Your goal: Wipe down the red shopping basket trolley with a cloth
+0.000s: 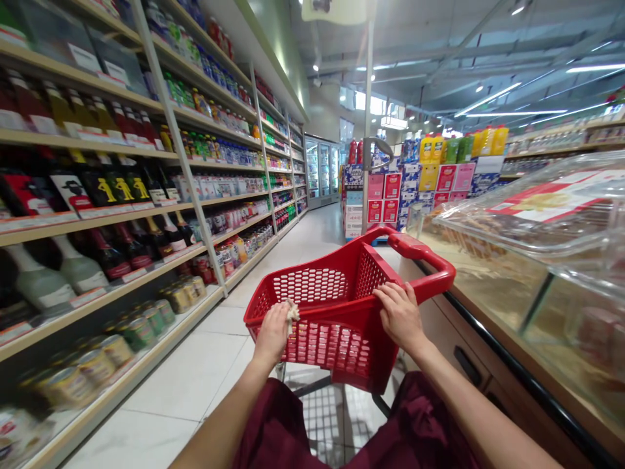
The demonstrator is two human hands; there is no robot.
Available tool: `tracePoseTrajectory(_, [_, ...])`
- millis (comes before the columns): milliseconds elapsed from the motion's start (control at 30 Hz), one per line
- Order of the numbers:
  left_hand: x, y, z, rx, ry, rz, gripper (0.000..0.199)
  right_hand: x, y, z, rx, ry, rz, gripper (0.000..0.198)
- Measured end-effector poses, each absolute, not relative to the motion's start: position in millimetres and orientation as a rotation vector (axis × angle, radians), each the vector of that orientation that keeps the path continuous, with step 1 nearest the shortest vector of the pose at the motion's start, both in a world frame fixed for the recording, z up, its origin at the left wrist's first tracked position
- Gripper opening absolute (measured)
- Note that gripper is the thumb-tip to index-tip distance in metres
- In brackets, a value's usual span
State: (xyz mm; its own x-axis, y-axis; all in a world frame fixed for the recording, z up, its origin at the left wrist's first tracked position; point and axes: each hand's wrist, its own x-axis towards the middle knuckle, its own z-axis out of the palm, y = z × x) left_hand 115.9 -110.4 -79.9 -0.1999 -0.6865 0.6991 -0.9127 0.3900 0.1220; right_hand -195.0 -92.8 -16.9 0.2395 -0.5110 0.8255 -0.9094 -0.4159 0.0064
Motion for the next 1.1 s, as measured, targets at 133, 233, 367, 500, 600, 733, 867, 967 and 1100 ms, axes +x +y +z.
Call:
tracePoseTrajectory(133, [69, -116, -79, 1.263, -2.043, 0.401, 0.035, -194, -93, -17, 2.019, -1.295, 1.049, 0.033])
tracePoseTrajectory(233, [61, -117, -77, 1.233, -2.076, 0.396, 0.036, -199, -93, -16, 2.030, -1.280, 1.014, 0.034])
tracePoseTrajectory(367, [126, -110, -81, 1.387, -1.965, 0.436, 0.035, -200, -93, -15, 2.025, -1.256, 1.018, 0.034])
tracePoseTrajectory(500, [159, -109, -85, 1.496, -1.850, 0.470, 0.038, -196, -93, -17, 2.009, -1.269, 1.045, 0.032])
tracePoseTrajectory(600, [134, -116, -90, 1.437, -1.915, 0.458, 0.038, -196, -94, -18, 2.012, -1.278, 1.029, 0.033])
tracePoseTrajectory(733, [132, -118, -95, 1.359, -1.988, 0.459, 0.039, -202, -95, -17, 2.033, -1.268, 0.975, 0.036])
tracePoseTrajectory(867, [176, -112, -97, 1.536, -1.800, 0.503, 0.038, -202, -95, -17, 2.039, -1.272, 0.983, 0.035])
tracePoseTrajectory(967, [168, -115, -96, 1.539, -1.811, 0.507, 0.038, -200, -95, -17, 2.022, -1.288, 1.015, 0.033])
tracePoseTrajectory(1100, [112, -123, -93, 1.425, -1.933, 0.491, 0.038, -200, -96, -17, 2.030, -1.267, 0.997, 0.036])
